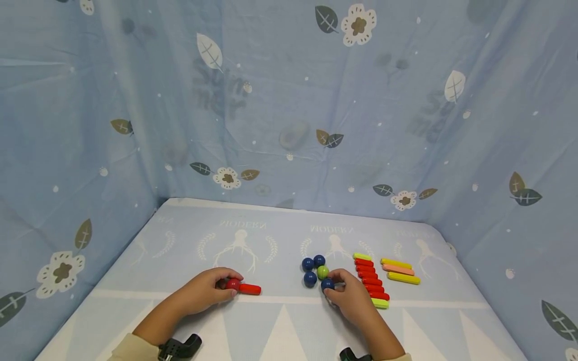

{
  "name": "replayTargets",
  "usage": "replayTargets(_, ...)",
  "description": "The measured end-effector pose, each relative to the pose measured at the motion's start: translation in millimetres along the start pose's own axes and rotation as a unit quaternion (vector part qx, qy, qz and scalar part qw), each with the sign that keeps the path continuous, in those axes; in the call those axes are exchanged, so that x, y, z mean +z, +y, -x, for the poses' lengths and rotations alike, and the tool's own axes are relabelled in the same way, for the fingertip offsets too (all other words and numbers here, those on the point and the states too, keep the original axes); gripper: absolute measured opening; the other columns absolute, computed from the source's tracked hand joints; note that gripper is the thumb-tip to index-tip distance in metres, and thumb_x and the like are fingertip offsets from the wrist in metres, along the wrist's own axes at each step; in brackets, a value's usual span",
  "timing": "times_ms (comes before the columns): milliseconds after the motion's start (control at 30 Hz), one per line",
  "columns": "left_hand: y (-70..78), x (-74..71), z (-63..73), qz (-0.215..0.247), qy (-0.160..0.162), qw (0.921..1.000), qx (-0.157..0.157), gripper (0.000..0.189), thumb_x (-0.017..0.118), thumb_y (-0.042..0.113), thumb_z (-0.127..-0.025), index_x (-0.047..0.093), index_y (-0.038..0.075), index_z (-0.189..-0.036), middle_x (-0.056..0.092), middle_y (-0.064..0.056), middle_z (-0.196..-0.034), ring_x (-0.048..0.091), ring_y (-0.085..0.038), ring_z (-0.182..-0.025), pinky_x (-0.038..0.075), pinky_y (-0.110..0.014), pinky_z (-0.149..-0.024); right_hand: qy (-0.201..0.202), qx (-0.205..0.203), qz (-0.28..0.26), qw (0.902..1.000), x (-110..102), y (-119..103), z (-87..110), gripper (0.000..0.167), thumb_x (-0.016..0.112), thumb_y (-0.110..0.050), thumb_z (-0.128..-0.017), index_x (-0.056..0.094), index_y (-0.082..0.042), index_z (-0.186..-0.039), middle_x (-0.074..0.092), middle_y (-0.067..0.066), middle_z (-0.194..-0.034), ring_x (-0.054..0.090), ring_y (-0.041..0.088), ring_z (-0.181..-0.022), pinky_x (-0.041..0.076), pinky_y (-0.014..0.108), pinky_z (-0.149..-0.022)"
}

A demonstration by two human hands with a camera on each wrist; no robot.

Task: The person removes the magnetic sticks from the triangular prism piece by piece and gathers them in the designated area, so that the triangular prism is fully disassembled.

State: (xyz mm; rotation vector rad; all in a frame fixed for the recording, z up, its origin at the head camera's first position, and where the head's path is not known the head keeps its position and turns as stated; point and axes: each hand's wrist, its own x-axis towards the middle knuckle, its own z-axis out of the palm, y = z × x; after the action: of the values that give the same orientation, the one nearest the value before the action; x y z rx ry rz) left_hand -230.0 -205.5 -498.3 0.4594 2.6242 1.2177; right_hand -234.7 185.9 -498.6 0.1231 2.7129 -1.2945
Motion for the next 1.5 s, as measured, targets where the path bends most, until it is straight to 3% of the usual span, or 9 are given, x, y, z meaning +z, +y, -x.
replayTargets(300,-2.6,0.7,1.3,0.003,-0.001,1.0000,0.003,0.031,0.081,0.030,-0.093,0.073,0.023,-0.122,0.066,0.003,-0.106,0.054,-0.019,-0.093,0.044,-0.029,-0.076,0.001,-0.001,-0.002,1.0000,-3.7,-2.2,1.7,0.039,0.085,-0.023,-0.089,0.067,-0.017,-0.123,0.067,0.006,-0.127,0.062,0.018,-0.085,0.059,0.031,-0.074)
replayTargets(467,-2.7,-0.9,0.4,0.003,-0.002,1.0000,0.006,0.031,0.080,0.031,-0.093,0.073,0.023,-0.122,0.065,0.004,-0.106,0.054,-0.018,-0.092,0.044,-0.029,-0.076,0.032,0.005,0.001,0.9995,-8.8,-9.9,6.2,0.037,0.084,-0.022,-0.090,0.067,-0.016,-0.122,0.065,0.007,-0.128,0.062,0.019,-0.080,0.058,0.031,-0.071)
replayTargets(633,-0.6,-3.0,-1.2,0.000,-0.001,1.0000,0.010,0.030,0.080,0.031,-0.093,0.073,0.022,-0.122,0.065,0.004,-0.105,0.054,-0.019,-0.093,0.044,-0.030,-0.077,0.053,-0.022,-0.005,0.9983,-3.8,-23.6,12.4,0.030,0.083,-0.022,-0.090,0.070,-0.018,-0.117,0.065,0.005,-0.122,0.061,0.019,-0.087,0.057,0.030,-0.070)
replayTargets(833,0.4,-2.5,0.0,0.002,-0.006,1.0000,0.002,0.029,0.081,0.029,-0.093,0.073,0.023,-0.121,0.064,0.003,-0.100,0.054,-0.019,-0.090,0.044,-0.029,-0.074,-0.030,-0.082,-0.023,0.9960,9.2,-40.8,19.9,0.027,0.082,-0.022,-0.091,0.070,-0.016,-0.115,0.066,0.005,-0.114,0.060,0.021,-0.091,0.057,0.030,-0.072)
replayTargets(967,-2.1,-1.0,0.9,0.006,-0.004,1.0000,0.003,0.030,0.081,0.030,-0.093,0.073,0.024,-0.121,0.065,0.003,-0.103,0.054,-0.019,-0.090,0.044,-0.029,-0.074,-0.088,-0.128,-0.020,0.9877,24.7,-53.3,18.7,0.027,0.081,-0.022,-0.092,0.070,-0.014,-0.115,0.067,0.006,-0.113,0.061,0.021,-0.092,0.056,0.031,-0.070)
replayTargets(1133,-8.8,-1.6,4.9,0.002,0.002,0.9999,-0.013,0.032,0.083,0.033,-0.091,0.074,0.027,-0.121,0.067,0.006,-0.106,0.056,-0.016,-0.092,0.046,-0.028,-0.076,-0.157,-0.149,-0.008,0.9764,55.1,-72.5,11.4,0.025,0.082,-0.025,-0.091,0.072,-0.019,-0.114,0.068,-0.001,-0.111,0.063,0.016,-0.091,0.056,0.032,-0.068)
replayTargets(1333,-9.0,-4.2,2.0,0.002,-0.007,0.9999,0.009,0.036,0.083,0.036,-0.090,0.075,0.027,-0.124,0.070,0.008,-0.113,0.059,-0.014,-0.098,0.048,-0.029,-0.083,-0.178,-0.152,0.019,0.9719,79.2,-87.3,2.0,0.037,0.084,-0.028,-0.088,0.070,-0.022,-0.121,0.070,-0.007,-0.112,0.066,0.011,-0.096,0.056,0.036,-0.080)
replayTargets(1500,-8.0,-3.1,-2.1,0.013,-0.017,0.9994,0.028,0.036,0.083,0.034,-0.090,0.075,0.024,-0.124,0.071,0.006,-0.113,0.061,-0.011,-0.096,0.049,-0.028,-0.082,-0.203,-0.149,0.004,0.9677,87.8,-94.0,-1.6,0.046,0.084,-0.027,-0.086,0.068,-0.019,-0.128,0.073,-0.006,-0.112,0.068,0.012,-0.098,0.056,0.039,-0.088)
